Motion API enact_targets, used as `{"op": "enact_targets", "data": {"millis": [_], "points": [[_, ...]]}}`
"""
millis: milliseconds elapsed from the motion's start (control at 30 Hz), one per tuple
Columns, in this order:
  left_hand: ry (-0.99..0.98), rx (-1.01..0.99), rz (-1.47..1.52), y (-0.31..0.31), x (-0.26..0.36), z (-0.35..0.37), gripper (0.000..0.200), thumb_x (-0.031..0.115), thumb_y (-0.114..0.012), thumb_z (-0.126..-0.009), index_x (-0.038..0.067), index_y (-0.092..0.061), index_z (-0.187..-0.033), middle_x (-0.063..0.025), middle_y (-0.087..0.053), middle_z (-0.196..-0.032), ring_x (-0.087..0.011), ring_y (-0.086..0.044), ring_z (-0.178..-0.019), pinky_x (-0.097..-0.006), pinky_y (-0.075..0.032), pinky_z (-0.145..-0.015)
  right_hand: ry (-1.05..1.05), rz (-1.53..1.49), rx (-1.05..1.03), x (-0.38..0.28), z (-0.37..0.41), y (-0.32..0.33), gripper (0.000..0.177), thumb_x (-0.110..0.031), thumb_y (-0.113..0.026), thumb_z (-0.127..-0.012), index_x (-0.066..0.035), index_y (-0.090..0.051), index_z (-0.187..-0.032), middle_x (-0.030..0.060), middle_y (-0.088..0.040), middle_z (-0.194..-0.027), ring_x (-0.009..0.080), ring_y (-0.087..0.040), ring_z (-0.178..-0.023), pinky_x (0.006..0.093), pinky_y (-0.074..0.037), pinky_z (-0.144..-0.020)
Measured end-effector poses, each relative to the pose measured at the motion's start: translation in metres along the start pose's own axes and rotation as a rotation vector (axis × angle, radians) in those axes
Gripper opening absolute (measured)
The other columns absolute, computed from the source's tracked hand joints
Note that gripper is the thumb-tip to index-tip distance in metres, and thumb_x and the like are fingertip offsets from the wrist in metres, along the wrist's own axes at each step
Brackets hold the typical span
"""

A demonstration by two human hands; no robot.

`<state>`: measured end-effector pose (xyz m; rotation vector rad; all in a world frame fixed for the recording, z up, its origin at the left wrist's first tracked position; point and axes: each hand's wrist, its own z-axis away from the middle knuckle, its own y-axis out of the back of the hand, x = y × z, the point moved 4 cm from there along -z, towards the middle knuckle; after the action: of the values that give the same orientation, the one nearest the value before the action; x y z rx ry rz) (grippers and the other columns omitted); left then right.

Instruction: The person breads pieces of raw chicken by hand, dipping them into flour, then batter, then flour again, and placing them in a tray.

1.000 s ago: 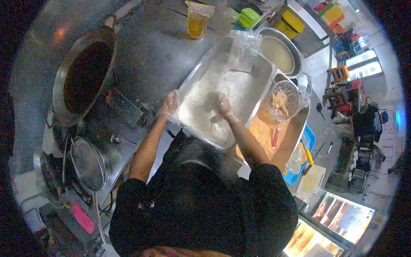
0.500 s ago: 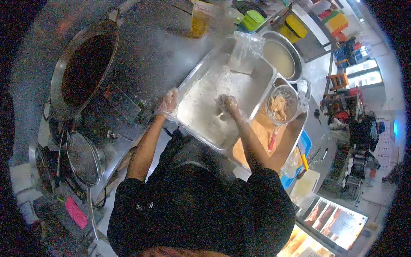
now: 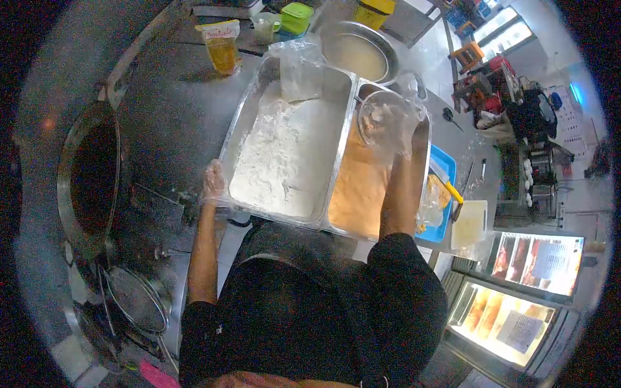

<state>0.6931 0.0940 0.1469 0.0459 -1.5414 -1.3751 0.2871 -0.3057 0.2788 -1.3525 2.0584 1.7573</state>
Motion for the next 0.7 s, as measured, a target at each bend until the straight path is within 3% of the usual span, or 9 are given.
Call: {"op": "enact_targets", "data": {"millis": [67, 133, 167, 300, 367, 467, 567, 633, 700], "points": [[0.018, -0.006, 0.052, 0.008, 0.01, 0.003, 0.05, 0.041, -0.03, -0.093, -0.001, -0.053, -0.108, -0.0273, -0.056, -0.099, -0.0449, -0.052, -0.094, -0.0478, -0.042, -0.08, -0.162, -0.155, -0.004, 0.065, 0.002, -0.012, 0.024, -0.026, -0.059, -0.085, -0.002, -0.063, -0.085, 0.0035, -0.062, -0.077, 0.0085, -0.054, -0.07, 0.0243, -0.043, -0.064], [-0.01, 0.01, 0.048, 0.015, 0.017, 0.005, 0.052, 0.043, -0.029, -0.092, -0.001, -0.053, -0.105, -0.0278, -0.056, -0.098, -0.0453, -0.051, -0.095, -0.0479, -0.042, -0.079, -0.21, -0.304, -0.047, 0.128, 0.005, -0.033, 0.026, -0.028, -0.06, -0.084, -0.003, -0.063, -0.087, 0.0052, -0.063, -0.075, 0.0122, -0.057, -0.07, 0.0282, -0.045, -0.063], [-0.049, 0.025, 0.02, 0.017, 0.02, 0.008, 0.053, 0.044, -0.028, -0.092, -0.001, -0.054, -0.103, -0.0279, -0.055, -0.099, -0.0455, -0.05, -0.096, -0.0478, -0.042, -0.079, -0.091, 0.289, -0.037, 0.061, 0.013, -0.018, 0.03, -0.033, -0.059, -0.083, -0.005, -0.064, -0.091, 0.0096, -0.065, -0.078, 0.0207, -0.061, -0.075, 0.0345, -0.046, -0.067], [-0.045, 0.123, 0.035, 0.029, 0.038, 0.015, 0.058, 0.046, -0.026, -0.092, -0.003, -0.058, -0.082, -0.0309, -0.055, -0.084, -0.0467, -0.053, -0.081, -0.0514, -0.039, -0.067, -0.126, 0.354, -0.252, 0.079, 0.029, -0.016, 0.033, -0.036, -0.058, -0.082, -0.007, -0.064, -0.096, 0.0121, -0.066, -0.085, 0.0249, -0.062, -0.081, 0.0367, -0.047, -0.074], [-0.026, 0.156, 0.102, 0.032, 0.043, 0.017, 0.058, 0.045, -0.027, -0.092, -0.003, -0.058, -0.083, -0.0304, -0.056, -0.086, -0.0462, -0.053, -0.083, -0.0511, -0.039, -0.068, -0.092, 0.322, -0.329, 0.076, 0.037, -0.003, 0.031, -0.034, -0.058, -0.082, -0.007, -0.064, -0.097, 0.0112, -0.066, -0.085, 0.0239, -0.063, -0.079, 0.0348, -0.048, -0.073], [-0.016, 0.073, 0.074, 0.033, 0.047, 0.021, 0.053, 0.043, -0.028, -0.093, -0.003, -0.056, -0.091, -0.0299, -0.056, -0.092, -0.0473, -0.051, -0.091, -0.0493, -0.04, -0.073, 0.01, 0.393, -0.096, 0.043, 0.04, 0.025, 0.027, -0.03, -0.059, -0.082, -0.009, -0.065, -0.097, 0.01, -0.066, -0.083, 0.0213, -0.063, -0.074, 0.0333, -0.049, -0.069], [-0.036, 0.096, 0.029, 0.027, 0.034, 0.015, 0.052, 0.041, -0.028, -0.093, -0.003, -0.055, -0.092, -0.0305, -0.055, -0.093, -0.0479, -0.05, -0.093, -0.0482, -0.041, -0.075, -0.377, -0.461, -0.051, -0.061, 0.047, 0.012, 0.023, -0.026, -0.059, -0.082, -0.008, -0.065, -0.096, 0.007, -0.066, -0.08, 0.0193, -0.062, -0.069, 0.0315, -0.049, -0.065], [-0.042, 0.106, 0.03, 0.03, 0.032, 0.019, 0.052, 0.04, -0.028, -0.093, -0.004, -0.055, -0.09, -0.0309, -0.055, -0.092, -0.0478, -0.05, -0.092, -0.0478, -0.041, -0.074, 0.176, 0.276, -0.275, -0.171, 0.058, -0.012, 0.025, -0.024, -0.055, -0.085, -0.005, -0.064, -0.098, 0.0067, -0.066, -0.087, 0.0149, -0.061, -0.075, 0.0291, -0.048, -0.068], [-0.019, 0.062, 0.065, 0.036, 0.048, 0.018, 0.051, 0.039, -0.029, -0.093, -0.005, -0.055, -0.087, -0.0311, -0.055, -0.092, -0.0476, -0.05, -0.092, -0.0471, -0.042, -0.073, -0.295, -0.47, -0.589, -0.15, 0.098, -0.114, 0.027, -0.017, -0.043, -0.087, 0.001, -0.061, -0.097, 0.0116, -0.061, -0.101, 0.018, -0.057, -0.087, 0.0317, -0.045, -0.077]]}}
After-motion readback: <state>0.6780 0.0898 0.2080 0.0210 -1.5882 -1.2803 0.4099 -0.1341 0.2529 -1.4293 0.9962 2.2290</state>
